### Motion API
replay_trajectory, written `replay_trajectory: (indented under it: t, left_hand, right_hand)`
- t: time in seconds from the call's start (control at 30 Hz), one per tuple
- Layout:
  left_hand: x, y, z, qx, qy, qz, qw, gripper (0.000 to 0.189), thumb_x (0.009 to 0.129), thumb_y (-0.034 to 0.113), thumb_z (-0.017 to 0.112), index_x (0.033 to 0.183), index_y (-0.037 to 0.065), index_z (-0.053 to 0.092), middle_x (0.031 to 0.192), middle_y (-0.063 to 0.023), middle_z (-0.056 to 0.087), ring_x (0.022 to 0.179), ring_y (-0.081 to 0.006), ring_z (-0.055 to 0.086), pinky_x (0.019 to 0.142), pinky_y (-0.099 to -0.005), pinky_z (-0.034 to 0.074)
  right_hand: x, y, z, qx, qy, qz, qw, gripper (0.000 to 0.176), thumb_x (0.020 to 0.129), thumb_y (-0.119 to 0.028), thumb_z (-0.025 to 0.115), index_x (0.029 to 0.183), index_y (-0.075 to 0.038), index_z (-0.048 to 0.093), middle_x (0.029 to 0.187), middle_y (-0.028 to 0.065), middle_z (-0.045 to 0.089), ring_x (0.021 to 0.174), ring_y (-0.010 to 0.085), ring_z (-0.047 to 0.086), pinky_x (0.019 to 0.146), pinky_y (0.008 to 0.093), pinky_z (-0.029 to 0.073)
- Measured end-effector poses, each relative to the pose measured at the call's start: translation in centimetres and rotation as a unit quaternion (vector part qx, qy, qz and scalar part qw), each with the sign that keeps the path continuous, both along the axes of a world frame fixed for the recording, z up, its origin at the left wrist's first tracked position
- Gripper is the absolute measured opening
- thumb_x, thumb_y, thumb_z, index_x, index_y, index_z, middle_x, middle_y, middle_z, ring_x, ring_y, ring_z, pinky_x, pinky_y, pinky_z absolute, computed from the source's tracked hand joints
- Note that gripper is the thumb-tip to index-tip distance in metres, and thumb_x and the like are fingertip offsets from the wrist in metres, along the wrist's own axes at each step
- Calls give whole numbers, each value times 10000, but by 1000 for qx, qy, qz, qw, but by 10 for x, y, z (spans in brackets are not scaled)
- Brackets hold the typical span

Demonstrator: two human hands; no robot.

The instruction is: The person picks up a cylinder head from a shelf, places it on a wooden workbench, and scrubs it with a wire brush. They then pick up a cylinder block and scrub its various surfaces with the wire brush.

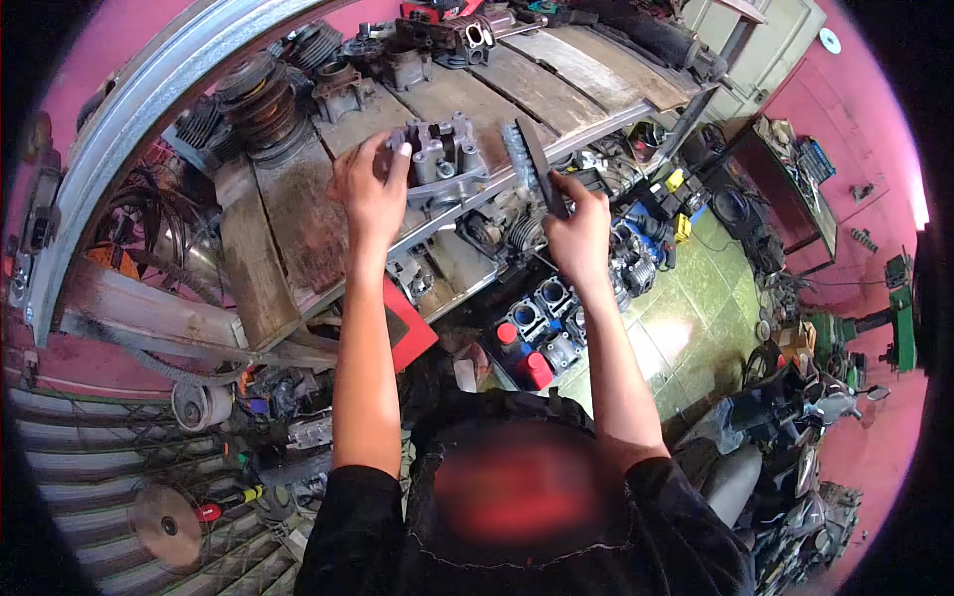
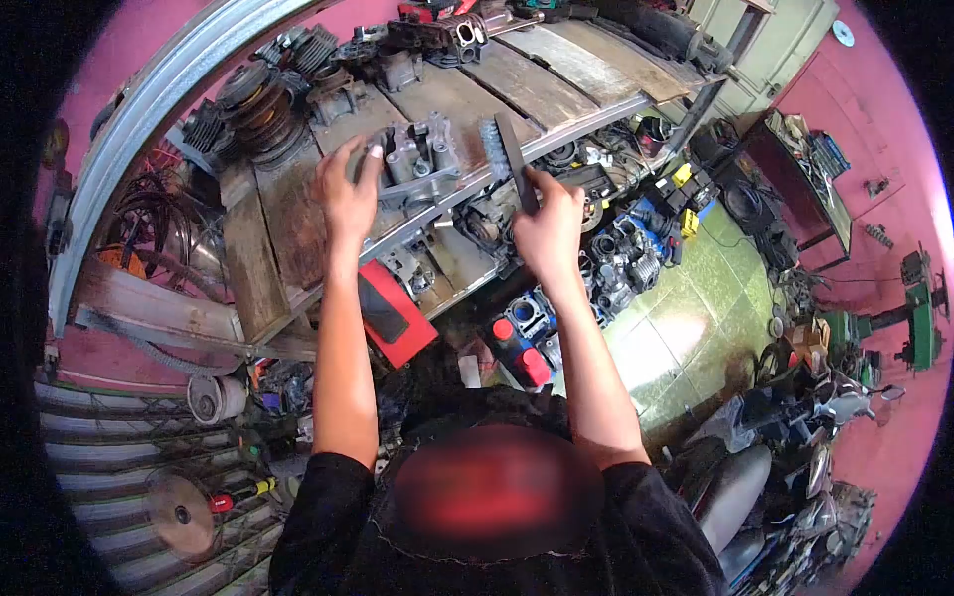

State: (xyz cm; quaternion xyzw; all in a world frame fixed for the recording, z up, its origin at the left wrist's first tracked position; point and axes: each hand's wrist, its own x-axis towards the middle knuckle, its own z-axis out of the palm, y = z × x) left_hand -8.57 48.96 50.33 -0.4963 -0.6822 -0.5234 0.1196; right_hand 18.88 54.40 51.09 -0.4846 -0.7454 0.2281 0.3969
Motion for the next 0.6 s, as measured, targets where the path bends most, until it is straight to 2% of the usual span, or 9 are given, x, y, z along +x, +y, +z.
replay_trajectory:
  t: [0.03, 0.07, 0.13, 0.17, 0.2, 0.3, 0.37, 0.43, 0.6]
  left_hand:
    - [2, -8, -2, 9, -11, 14, 1000, 352, 928, 251, 819, 1227, 76, 757, 1168, -173, 760, 1151, -353, 632, 1052, -460, 448]
    - [5, -17, -5, -23, -6, 37, 999, 505, 876, 307, 879, 1286, 55, 724, 1237, -184, 740, 1210, -368, 598, 1075, -454, 440]
    - [14, -31, -12, -46, -5, 36, 998, 615, 844, 352, 903, 1328, 35, 693, 1278, -195, 723, 1258, -380, 567, 1088, -458, 435]
    - [17, -36, -15, -70, -5, 35, 997, 725, 812, 396, 927, 1370, 15, 662, 1319, -206, 707, 1305, -392, 536, 1102, -462, 431]
    - [16, -40, -17, -130, 3, 41, 991, 929, 746, 461, 973, 1469, 15, 597, 1415, -302, 537, 1315, -417, 539, 1135, -513, 440]
    - [25, -40, -21, -117, -34, 25, 992, 948, 722, 457, 982, 1468, 13, 602, 1386, -248, 621, 1343, -397, 519, 1158, -507, 406]
    - [27, -43, -21, -136, 21, 30, 990, 993, 699, 551, 959, 1486, 63, 603, 1404, -138, 680, 1349, -327, 521, 1174, -543, 275]
    - [35, -45, -23, -139, 51, 47, 988, 1006, 672, 554, 961, 1494, 106, 593, 1351, -168, 694, 1373, -317, 494, 1153, -554, 256]
    - [39, -34, -45, -163, -1, 83, 983, 1026, 643, 495, 986, 1484, 73, 576, 1465, -136, 631, 1397, -315, 454, 1156, -590, 195]
  right_hand:
    - [-10, 12, -4, 6, -9, 0, 1000, 551, 769, -12, 663, 1314, -47, 743, 1197, 229, 760, 1191, 433, 604, 1118, 473, 413]
    - [-19, 19, -9, -8, -10, -17, 1000, 535, 791, -31, 661, 1318, -62, 746, 1202, 219, 761, 1217, 425, 592, 1123, 506, 395]
    - [-42, 35, -8, 7, -54, -32, 998, 495, 842, -76, 658, 1329, -80, 748, 1213, 194, 763, 1273, 404, 562, 1124, 593, 347]
    - [-50, 43, -15, 22, -60, -39, 997, 498, 835, -71, 665, 1324, -100, 754, 1198, 181, 767, 1266, 405, 565, 1122, 595, 343]
    - [-56, 50, -14, 27, -82, -19, 996, 497, 829, -80, 678, 1318, -112, 758, 1193, 180, 767, 1261, 405, 568, 1120, 592, 347]
    - [-71, 75, -25, 52, -125, 21, 991, 376, 876, -132, 711, 1243, -168, 785, 1176, 172, 762, 1278, 422, 549, 1098, 643, 349]
    - [-78, 84, -33, 63, -166, 17, 984, 364, 875, -158, 733, 1236, -163, 781, 1172, 174, 762, 1272, 420, 556, 1098, 643, 351]
    - [-78, 83, -27, 81, -173, 29, 981, 391, 871, -172, 747, 1261, -161, 771, 1180, 171, 763, 1276, 415, 558, 1090, 642, 356]
    - [-71, 70, -15, 164, -121, 48, 978, 479, 810, -148, 766, 1289, -157, 755, 1253, 103, 747, 1276, 381, 564, 1091, 612, 367]
